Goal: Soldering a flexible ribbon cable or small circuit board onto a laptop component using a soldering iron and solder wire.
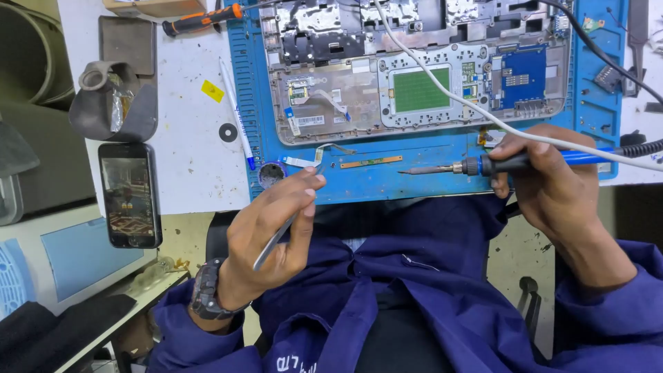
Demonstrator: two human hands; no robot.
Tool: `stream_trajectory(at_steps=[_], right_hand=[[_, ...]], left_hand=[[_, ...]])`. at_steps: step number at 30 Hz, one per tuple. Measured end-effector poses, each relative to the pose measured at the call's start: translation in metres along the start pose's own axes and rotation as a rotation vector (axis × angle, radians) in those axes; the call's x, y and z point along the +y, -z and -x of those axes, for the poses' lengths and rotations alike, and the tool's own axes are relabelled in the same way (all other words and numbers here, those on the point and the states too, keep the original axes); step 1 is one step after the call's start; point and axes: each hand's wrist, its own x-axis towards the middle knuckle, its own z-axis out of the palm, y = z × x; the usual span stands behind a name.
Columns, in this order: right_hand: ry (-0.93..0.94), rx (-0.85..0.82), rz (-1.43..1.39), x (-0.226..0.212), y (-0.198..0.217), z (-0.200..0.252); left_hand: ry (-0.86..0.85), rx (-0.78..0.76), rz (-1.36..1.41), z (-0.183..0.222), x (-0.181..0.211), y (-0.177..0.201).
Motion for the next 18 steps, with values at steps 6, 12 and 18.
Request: stream_trajectory(at_steps=[6, 12, 18], right_hand=[[-0.013, 0.015, 0.007, 0.000, 0.007, 0.002], [-0.025, -0.012, 0.111, 0.000, 0.012, 0.001], [0.006, -0.030, 0.194, 0.003, 0.017, 0.002]], left_hand=[[-0.085, 0.371, -0.173, -0.001, 0.024, 0.040], [-0.096, 0.087, -0.732, -0.008, 0.024, 0.066], [-0.116, -0.178, -0.986, -0.014, -0.009, 0.070]])
